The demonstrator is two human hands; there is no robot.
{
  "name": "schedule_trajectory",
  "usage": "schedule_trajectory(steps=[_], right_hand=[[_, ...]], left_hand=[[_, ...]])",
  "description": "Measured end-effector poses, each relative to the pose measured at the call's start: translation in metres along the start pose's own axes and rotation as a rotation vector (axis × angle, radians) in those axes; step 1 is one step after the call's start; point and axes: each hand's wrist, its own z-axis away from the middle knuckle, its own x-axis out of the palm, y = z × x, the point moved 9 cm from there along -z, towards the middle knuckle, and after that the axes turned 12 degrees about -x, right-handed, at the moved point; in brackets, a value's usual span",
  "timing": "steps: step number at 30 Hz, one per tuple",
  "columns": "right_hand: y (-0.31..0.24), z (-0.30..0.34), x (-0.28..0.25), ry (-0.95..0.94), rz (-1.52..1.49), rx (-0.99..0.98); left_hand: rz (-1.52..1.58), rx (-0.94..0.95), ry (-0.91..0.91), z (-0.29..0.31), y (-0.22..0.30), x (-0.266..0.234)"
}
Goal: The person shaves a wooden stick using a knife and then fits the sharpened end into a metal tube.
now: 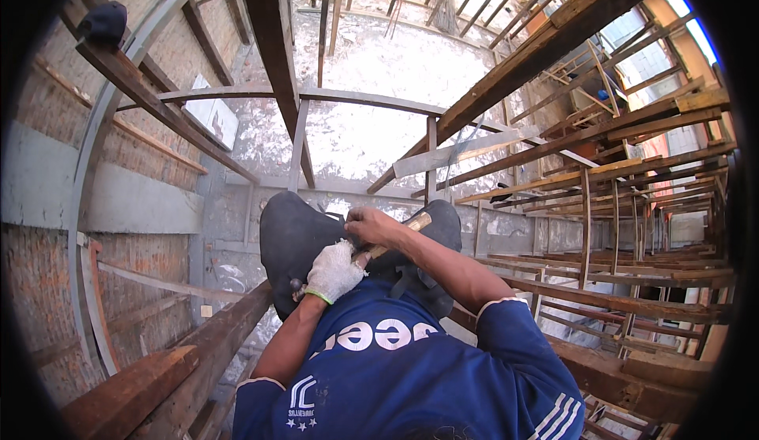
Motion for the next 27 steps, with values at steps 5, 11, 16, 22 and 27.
schedule_trajectory(steps=[5,11,16,22,27], right_hand=[[0.046,-0.029,0.026,0.266,-0.556,0.306],[0.086,-0.104,-0.015,0.256,0.019,0.175],[0.056,-0.128,-0.021,0.493,-0.277,0.321],[0.038,-0.147,-0.041,0.542,-0.331,0.246],[-0.062,-0.147,-0.033,0.372,-0.261,-0.023]], left_hand=[[0.01,0.052,-0.038,0.011,0.012,-0.004],[-0.006,0.189,-0.074,0.019,0.028,0.006],[0.079,0.146,-0.065,0.023,0.021,-0.015],[0.087,0.14,-0.103,0.02,0.022,-0.012],[0.171,0.175,-0.027,-0.002,0.003,-0.01]])
